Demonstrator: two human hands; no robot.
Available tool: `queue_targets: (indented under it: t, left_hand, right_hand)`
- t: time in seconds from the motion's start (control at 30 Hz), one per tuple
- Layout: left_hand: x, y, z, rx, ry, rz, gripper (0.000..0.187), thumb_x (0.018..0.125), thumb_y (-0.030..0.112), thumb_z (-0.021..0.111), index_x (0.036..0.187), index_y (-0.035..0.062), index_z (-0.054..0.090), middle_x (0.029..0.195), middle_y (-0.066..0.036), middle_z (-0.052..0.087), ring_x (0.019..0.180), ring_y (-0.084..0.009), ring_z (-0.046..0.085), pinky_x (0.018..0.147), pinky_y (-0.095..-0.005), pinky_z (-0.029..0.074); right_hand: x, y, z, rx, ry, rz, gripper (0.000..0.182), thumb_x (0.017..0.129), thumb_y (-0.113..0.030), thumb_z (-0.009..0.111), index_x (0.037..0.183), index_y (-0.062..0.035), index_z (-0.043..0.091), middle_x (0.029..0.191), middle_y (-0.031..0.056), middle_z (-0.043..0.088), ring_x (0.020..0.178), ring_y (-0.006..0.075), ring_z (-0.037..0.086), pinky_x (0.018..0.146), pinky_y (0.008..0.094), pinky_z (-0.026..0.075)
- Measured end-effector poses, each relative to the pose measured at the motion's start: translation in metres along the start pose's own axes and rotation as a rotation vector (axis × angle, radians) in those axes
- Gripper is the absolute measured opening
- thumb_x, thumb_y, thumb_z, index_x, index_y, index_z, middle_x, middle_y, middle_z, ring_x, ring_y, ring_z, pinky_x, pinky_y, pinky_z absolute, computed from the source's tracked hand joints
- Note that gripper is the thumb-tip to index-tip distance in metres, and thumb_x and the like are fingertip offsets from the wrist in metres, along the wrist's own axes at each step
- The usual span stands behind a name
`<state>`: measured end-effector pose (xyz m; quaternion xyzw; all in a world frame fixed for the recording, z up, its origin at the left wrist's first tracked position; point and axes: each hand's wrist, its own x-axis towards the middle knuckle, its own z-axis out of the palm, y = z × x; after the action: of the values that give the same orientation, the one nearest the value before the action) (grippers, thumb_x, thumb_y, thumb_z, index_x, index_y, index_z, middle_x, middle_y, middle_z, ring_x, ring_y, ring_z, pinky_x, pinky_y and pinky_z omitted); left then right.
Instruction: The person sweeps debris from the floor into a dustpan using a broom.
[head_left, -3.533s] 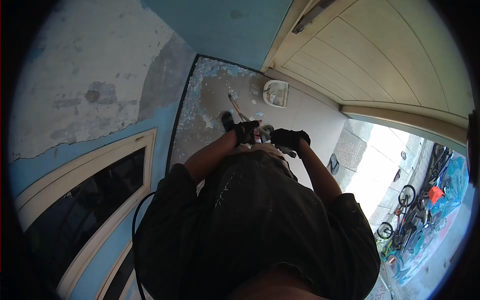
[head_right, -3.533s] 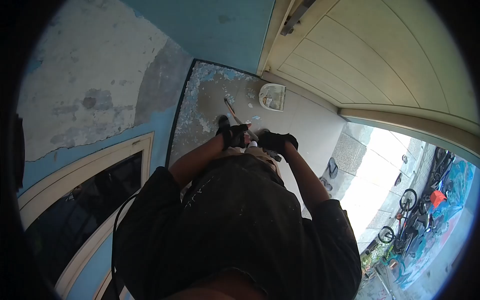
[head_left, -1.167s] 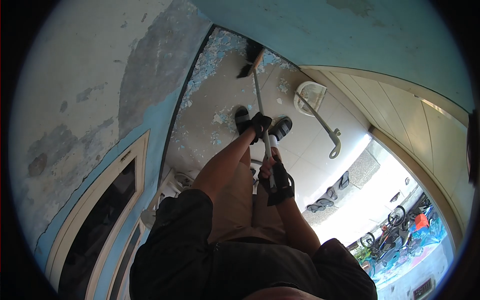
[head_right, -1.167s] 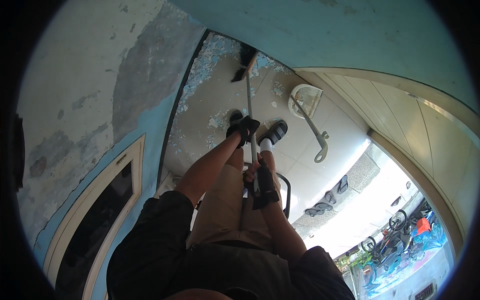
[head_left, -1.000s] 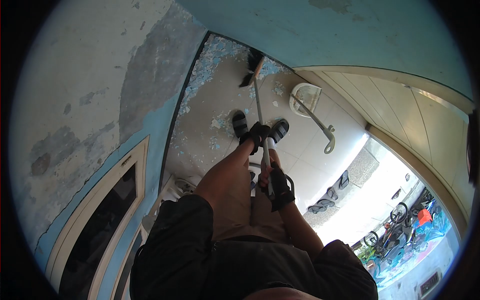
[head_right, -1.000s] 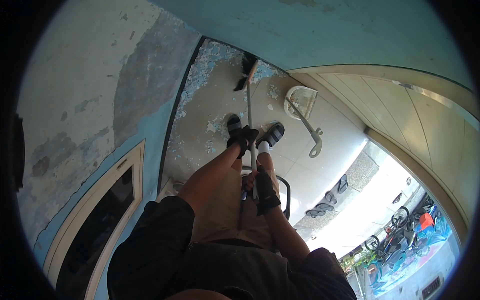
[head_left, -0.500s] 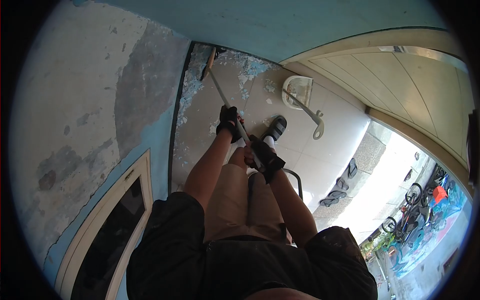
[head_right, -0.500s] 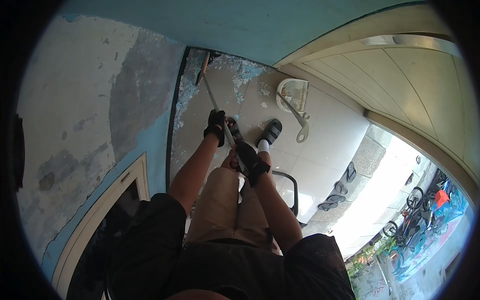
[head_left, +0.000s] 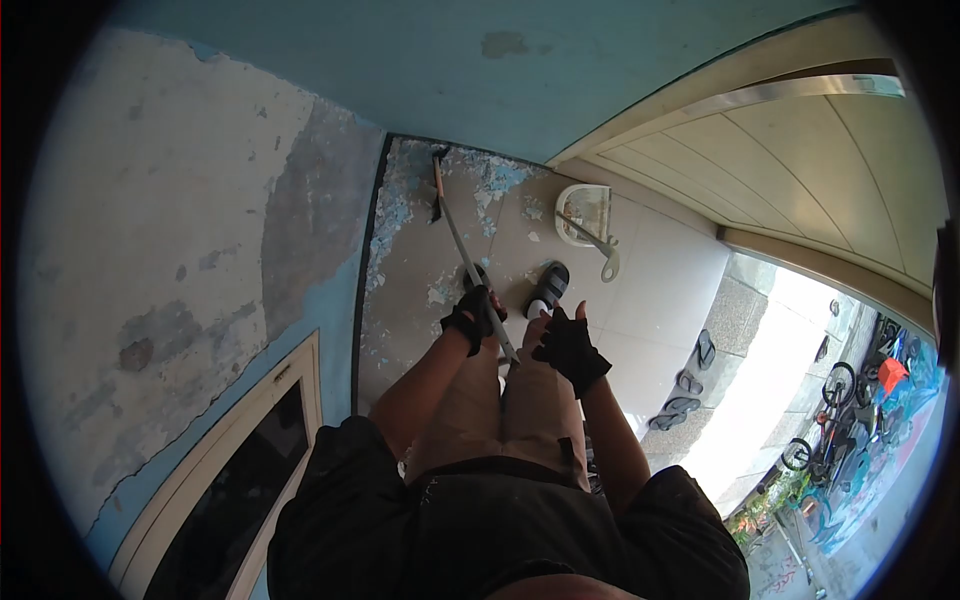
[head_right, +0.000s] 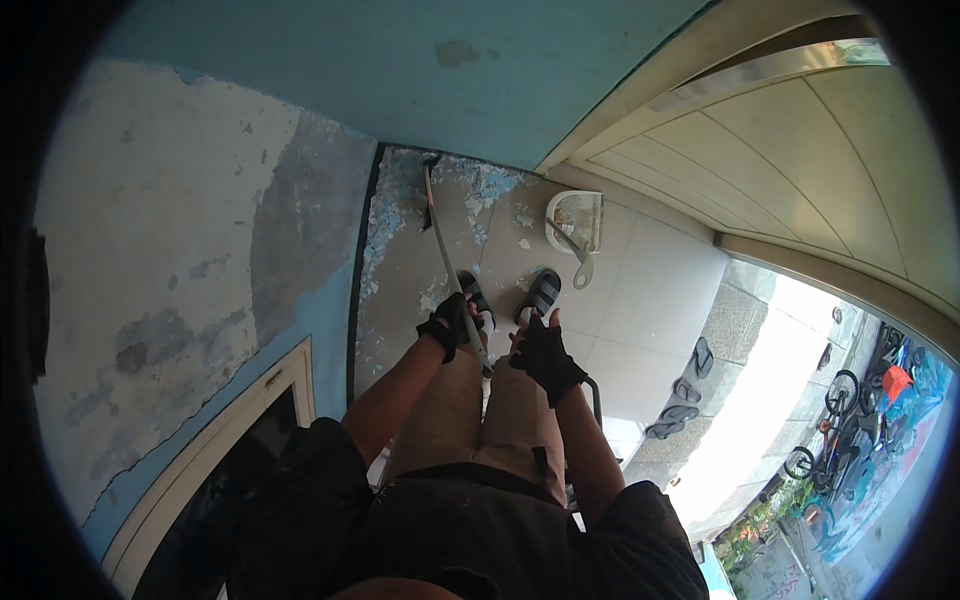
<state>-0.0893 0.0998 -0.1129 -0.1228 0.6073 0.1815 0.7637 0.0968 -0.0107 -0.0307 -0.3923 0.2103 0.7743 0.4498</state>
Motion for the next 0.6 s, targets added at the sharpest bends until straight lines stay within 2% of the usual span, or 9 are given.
queue_targets:
  t: [0.1, 0.13, 0.2, 0.23, 0.3, 0.37, 0.43, 0.5, 0.6]
  left_hand:
    - [-0.032, -0.006, 0.003, 0.044, -0.008, -0.054, 0.017, 0.087, 0.02, 0.052, 0.073, 0.0106, 0.047, 0.058, -0.005, 0.046, 0.049, -0.0216, 0.045, 0.055, -0.0384, 0.048]
    - [-0.038, -0.007, 0.004, -0.004, -0.046, -0.093, 0.016, 0.086, 0.019, 0.052, 0.074, 0.0108, 0.047, 0.059, -0.005, 0.046, 0.05, -0.0215, 0.046, 0.056, -0.0383, 0.047]
    - [-0.04, -0.006, 0.002, -0.012, -0.126, -0.127, 0.014, 0.087, 0.016, 0.051, 0.075, 0.011, 0.046, 0.06, -0.005, 0.046, 0.051, -0.0214, 0.046, 0.058, -0.0381, 0.047]
    - [-0.047, 0.001, 0.008, 0.003, -0.133, -0.137, 0.014, 0.087, 0.016, 0.051, 0.075, 0.011, 0.046, 0.06, -0.005, 0.046, 0.051, -0.0214, 0.046, 0.058, -0.0381, 0.047]
    - [-0.065, 0.011, 0.01, 0.09, -0.139, -0.033, 0.01, 0.088, 0.014, 0.048, 0.079, 0.0088, 0.05, 0.062, -0.006, 0.048, 0.053, -0.0217, 0.048, 0.057, -0.0375, 0.046]
    - [-0.077, 0.019, 0.004, 0.155, -0.133, -0.023, 0.01, 0.088, 0.013, 0.047, 0.083, 0.0072, 0.052, 0.066, -0.005, 0.051, 0.054, -0.02, 0.049, 0.059, -0.0368, 0.047]
    - [-0.086, 0.031, 0.005, 0.215, -0.13, 0.003, 0.011, 0.089, 0.012, 0.046, 0.086, 0.0057, 0.054, 0.07, -0.005, 0.053, 0.054, -0.0182, 0.05, 0.061, -0.0361, 0.049]
    - [-0.099, 0.04, 0.008, 0.099, -0.066, -0.085, 0.012, 0.089, 0.011, 0.046, 0.097, 0.0061, 0.053, 0.08, -0.002, 0.059, 0.054, -0.0096, 0.05, 0.067, -0.029, 0.052]
    - [-0.127, 0.05, 0.008, 0.08, -0.053, -0.109, 0.015, 0.088, 0.011, 0.048, 0.101, 0.0059, 0.053, 0.086, -0.002, 0.059, 0.055, -0.0093, 0.05, 0.066, -0.0282, 0.053]
  right_hand:
    - [-0.033, 0.0, 0.021, -0.031, 0.002, -0.08, 0.077, 0.082, -0.076, 0.035, 0.136, -0.0205, 0.035, 0.113, 0.0038, 0.051, 0.09, 0.0186, 0.051, 0.06, 0.035, 0.042]
    - [-0.046, 0.001, 0.023, -0.025, 0.008, -0.089, 0.077, 0.082, -0.076, 0.035, 0.136, -0.0205, 0.035, 0.113, 0.0038, 0.051, 0.09, 0.0186, 0.051, 0.06, 0.035, 0.042]
    - [-0.052, -0.013, 0.023, -0.313, 0.155, -0.155, 0.089, 0.082, -0.074, 0.037, 0.148, -0.021, 0.01, 0.135, 0.0072, 0.041, 0.11, 0.0249, 0.05, 0.067, 0.0434, 0.045]
    - [-0.048, -0.024, 0.014, -0.323, 0.145, -0.204, 0.086, 0.085, -0.071, 0.038, 0.147, -0.0186, 0.011, 0.134, 0.0106, 0.043, 0.118, 0.0282, 0.046, 0.075, 0.0455, 0.044]
    - [-0.049, -0.053, 0.02, 0.164, 0.032, -0.194, 0.077, 0.091, -0.063, 0.032, 0.147, -0.0148, 0.012, 0.139, 0.0156, 0.04, 0.126, 0.0316, 0.04, 0.1, 0.0521, 0.033]
    - [-0.055, -0.075, 0.05, 0.423, 0.064, -0.215, 0.084, 0.089, -0.067, 0.028, 0.145, -0.0061, 0.017, 0.146, 0.0197, 0.028, 0.131, 0.0332, 0.035, 0.107, 0.0535, 0.022]
    - [-0.043, -0.094, 0.066, 0.392, 0.172, -0.224, 0.082, 0.088, -0.068, 0.026, 0.144, -0.0088, 0.021, 0.145, 0.0204, 0.027, 0.13, 0.0333, 0.035, 0.107, 0.0541, 0.023]
    - [-0.023, -0.114, 0.07, 0.352, 0.115, -0.253, 0.076, 0.089, -0.067, 0.026, 0.137, -0.0074, 0.031, 0.133, 0.0218, 0.041, 0.12, 0.0349, 0.045, 0.103, 0.0525, 0.031]
    - [0.033, -0.139, 0.037, 0.399, -0.052, -0.247, 0.058, 0.089, -0.053, 0.042, 0.124, -0.0077, 0.041, 0.113, 0.0147, 0.051, 0.108, 0.0305, 0.051, 0.099, 0.0484, 0.036]
